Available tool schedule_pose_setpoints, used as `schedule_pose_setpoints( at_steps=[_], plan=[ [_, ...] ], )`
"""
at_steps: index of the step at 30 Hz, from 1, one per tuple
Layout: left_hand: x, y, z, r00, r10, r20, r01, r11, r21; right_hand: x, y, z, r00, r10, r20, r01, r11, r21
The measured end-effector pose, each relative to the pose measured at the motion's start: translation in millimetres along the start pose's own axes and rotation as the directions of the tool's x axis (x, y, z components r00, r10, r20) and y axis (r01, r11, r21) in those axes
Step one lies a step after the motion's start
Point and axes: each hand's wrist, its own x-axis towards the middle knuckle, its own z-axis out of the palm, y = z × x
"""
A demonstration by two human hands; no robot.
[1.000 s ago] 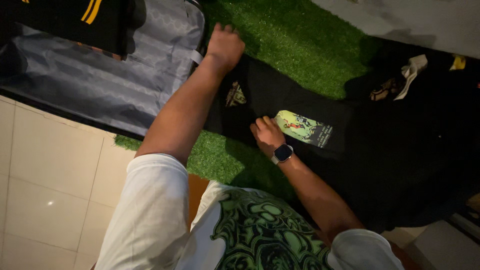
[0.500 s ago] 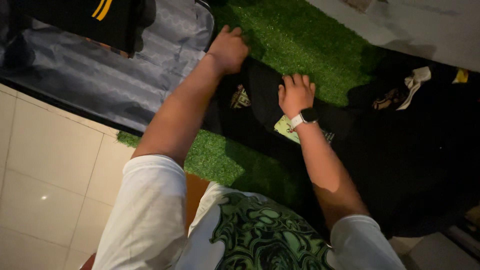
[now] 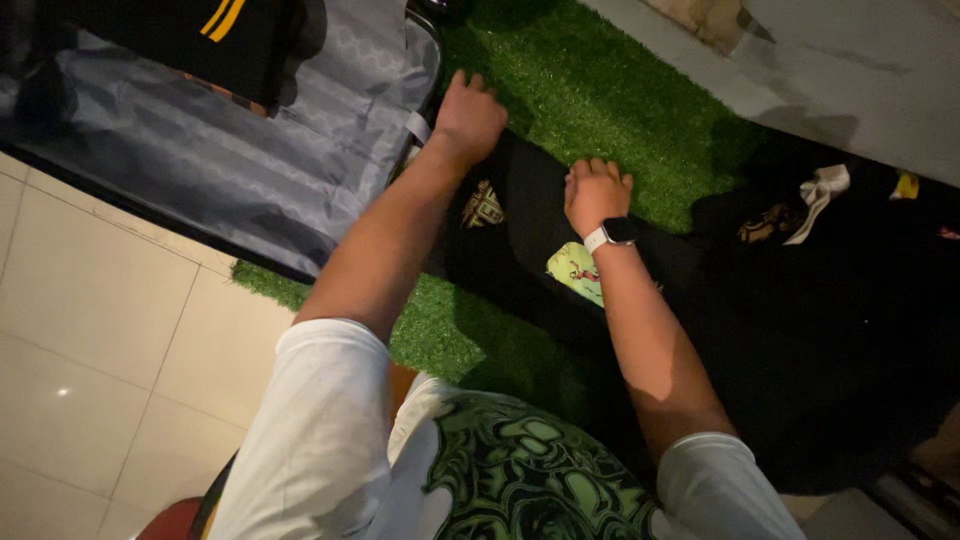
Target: The person folds black t-shirts by hand on a rug and places them into a suitcase.
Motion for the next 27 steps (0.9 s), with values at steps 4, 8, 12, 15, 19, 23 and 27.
schedule_pose_setpoints(
  at_steps=[4,8,12,15,19,23,27],
  plan=[
    [-19.9,9.8,-9.1,0.985,-0.042,-0.166,0.034,0.998,-0.047,-8.5,-5.3,-4.9,0.997,-0.022,-0.08,0.022,1.0,-0.001],
    [-70.8,28.7,-25.9,0.888,-0.081,-0.454,0.001,0.985,-0.174,-17.7,-12.2,-16.6,0.983,-0.073,-0.169,0.081,0.996,0.039],
    [-140.6,63.1,-29.0,0.865,-0.128,-0.486,-0.059,0.935,-0.351,-20.3,-20.4,-23.7,0.972,-0.182,-0.148,0.203,0.969,0.143],
    [-192.8,84.9,-17.2,0.919,-0.202,-0.339,0.016,0.877,-0.48,-7.3,-30.4,-21.4,0.961,-0.248,-0.122,0.266,0.95,0.166],
    [-242.1,95.5,2.9,0.883,-0.339,-0.324,0.132,0.842,-0.523,23.4,-53.5,-17.9,0.937,-0.342,-0.068,0.349,0.921,0.174],
    [-267.0,102.0,15.7,0.846,-0.415,-0.335,0.212,0.838,-0.504,48.6,-86.2,-10.8,0.909,-0.413,-0.061,0.416,0.881,0.224],
    [-274.9,104.1,24.9,0.846,-0.465,-0.261,0.305,0.823,-0.48,63.7,-105.7,5.8,0.913,-0.398,0.09,0.378,0.908,0.179]
  ],
)
